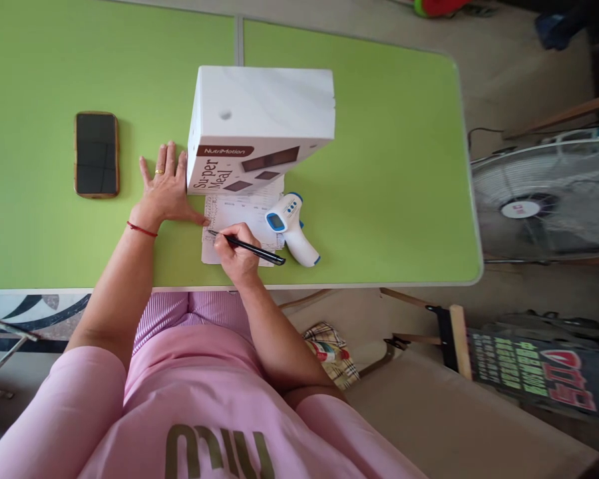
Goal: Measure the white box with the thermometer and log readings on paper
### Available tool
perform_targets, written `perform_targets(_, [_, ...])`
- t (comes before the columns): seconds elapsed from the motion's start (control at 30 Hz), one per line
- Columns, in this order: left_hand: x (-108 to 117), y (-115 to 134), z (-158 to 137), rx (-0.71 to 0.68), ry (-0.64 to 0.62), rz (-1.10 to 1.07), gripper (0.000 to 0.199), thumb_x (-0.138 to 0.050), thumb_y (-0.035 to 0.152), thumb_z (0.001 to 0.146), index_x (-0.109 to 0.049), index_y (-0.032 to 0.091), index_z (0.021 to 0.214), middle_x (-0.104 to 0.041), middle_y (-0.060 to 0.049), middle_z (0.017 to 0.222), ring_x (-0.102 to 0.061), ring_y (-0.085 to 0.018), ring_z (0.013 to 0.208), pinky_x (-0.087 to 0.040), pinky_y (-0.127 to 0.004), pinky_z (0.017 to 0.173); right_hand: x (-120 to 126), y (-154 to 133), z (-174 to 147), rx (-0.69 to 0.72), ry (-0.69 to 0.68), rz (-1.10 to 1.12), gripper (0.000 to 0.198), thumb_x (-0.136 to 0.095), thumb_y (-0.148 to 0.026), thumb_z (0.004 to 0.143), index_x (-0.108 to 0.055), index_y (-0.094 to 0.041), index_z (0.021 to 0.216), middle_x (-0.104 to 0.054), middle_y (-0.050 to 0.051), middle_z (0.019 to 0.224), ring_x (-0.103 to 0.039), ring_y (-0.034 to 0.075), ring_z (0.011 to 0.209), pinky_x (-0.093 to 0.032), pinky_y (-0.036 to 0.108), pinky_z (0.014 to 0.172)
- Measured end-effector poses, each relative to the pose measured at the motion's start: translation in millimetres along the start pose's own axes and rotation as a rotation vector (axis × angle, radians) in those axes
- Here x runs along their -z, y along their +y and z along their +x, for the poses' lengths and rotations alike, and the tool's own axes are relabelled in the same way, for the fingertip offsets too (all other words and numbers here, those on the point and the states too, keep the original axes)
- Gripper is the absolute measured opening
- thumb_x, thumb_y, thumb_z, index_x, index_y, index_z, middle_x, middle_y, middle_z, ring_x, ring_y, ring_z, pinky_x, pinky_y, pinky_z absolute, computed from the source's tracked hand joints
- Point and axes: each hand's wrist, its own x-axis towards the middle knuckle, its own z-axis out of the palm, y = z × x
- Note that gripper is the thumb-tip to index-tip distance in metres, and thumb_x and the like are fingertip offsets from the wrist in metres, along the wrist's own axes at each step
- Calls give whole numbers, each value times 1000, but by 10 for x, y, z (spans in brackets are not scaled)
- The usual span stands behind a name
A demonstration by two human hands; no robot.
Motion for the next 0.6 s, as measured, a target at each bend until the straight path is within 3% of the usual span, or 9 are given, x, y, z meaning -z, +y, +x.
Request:
perform_targets(0.2, [-45,-62,41,-45,26,-16,163,-82,99,72,-8,21,195,-5,-15,203,5,-62,185,13,-87,142,9,-10,11,5,-1,-31,23,-62,-48,95,-55,-31,82,-58,-4,66,-54,17,60,-52,30,61])
perform_targets(0.6, [-44,-56,44,-17,22,3,163,-75,105,73,-8,20,195,-1,-15,203,4,-61,185,13,-84,144,12,10,-2,-26,-9,33,25,-65,-48,96,-53,-30,83,-57,-5,67,-54,17,61,-54,30,62])
